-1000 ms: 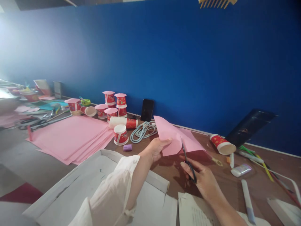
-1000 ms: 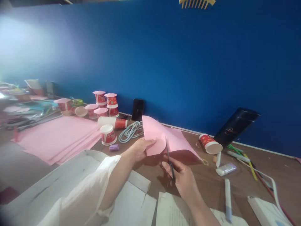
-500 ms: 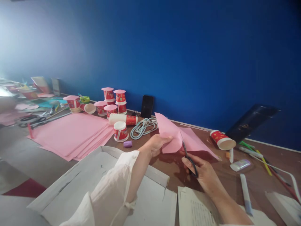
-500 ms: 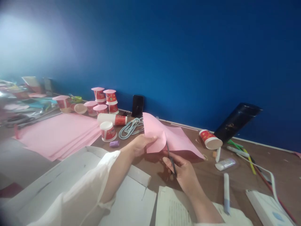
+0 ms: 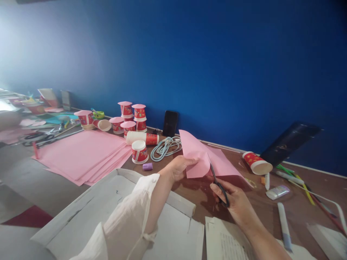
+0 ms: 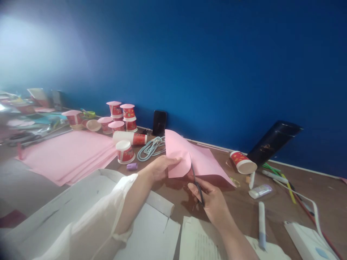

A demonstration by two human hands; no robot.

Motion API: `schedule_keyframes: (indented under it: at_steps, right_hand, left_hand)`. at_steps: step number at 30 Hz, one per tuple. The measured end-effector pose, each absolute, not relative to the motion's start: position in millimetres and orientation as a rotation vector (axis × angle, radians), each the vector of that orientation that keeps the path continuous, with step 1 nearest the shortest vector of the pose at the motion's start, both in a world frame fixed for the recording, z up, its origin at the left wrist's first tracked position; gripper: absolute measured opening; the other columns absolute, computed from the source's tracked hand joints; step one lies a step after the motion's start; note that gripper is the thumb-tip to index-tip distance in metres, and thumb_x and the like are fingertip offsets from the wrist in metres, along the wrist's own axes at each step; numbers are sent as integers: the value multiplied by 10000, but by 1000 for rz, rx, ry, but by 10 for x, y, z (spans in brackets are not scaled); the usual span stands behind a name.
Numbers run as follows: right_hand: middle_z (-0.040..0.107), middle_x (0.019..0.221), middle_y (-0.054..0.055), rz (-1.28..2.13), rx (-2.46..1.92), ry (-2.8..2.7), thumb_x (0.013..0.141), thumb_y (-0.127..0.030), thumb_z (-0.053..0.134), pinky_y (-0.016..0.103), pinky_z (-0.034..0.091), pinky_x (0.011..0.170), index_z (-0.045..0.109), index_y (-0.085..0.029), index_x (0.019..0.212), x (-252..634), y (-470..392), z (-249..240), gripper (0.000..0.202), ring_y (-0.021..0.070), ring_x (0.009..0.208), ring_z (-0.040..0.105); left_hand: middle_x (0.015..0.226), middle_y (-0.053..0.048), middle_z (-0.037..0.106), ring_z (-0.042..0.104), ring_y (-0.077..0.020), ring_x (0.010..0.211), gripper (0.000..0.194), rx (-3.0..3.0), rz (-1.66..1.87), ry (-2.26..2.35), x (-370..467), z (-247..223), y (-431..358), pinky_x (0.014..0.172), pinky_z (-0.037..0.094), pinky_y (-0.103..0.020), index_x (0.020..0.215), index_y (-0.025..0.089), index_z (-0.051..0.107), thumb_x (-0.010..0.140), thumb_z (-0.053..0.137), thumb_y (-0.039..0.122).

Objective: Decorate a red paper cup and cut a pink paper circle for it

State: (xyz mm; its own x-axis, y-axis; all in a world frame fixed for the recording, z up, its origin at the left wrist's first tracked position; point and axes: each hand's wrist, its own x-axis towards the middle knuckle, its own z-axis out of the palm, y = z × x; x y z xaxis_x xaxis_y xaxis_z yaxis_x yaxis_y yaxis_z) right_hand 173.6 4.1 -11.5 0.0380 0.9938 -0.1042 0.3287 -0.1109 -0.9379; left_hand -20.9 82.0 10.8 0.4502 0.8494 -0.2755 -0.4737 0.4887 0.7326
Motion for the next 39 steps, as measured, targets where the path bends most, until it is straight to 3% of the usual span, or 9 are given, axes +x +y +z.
schedule_keyframes:
  at_steps: [14,32,39]
  right_hand:
    - [542,594,-27,1066,-1553,-1347,700,-624,709,263,431,513,753,-167,1128,1665,-17,-29,627,125,518,497]
    - [525,571,-23,1052,-1546,-1432,707,-614,699,267,419,526,766,-174,1095,1732,15,-88,590,132,549,459]
    - [534,582,-16,1137,-1532,-1556,742,-614,686,281,436,551,781,-168,1007,1780,37,-28,528,138,569,468]
  left_hand:
    - [764,-109,745,690,-219,690,164,687,866,807,-238,131,896,731,563,-351,883,83,734,749,753,175]
    - [818,-134,762,732,-275,793,266,787,821,737,-362,20,998,737,574,-359,905,104,735,676,824,207]
    - [806,-128,761,713,-231,719,202,773,813,780,-384,73,975,697,572,-330,921,89,739,740,755,178]
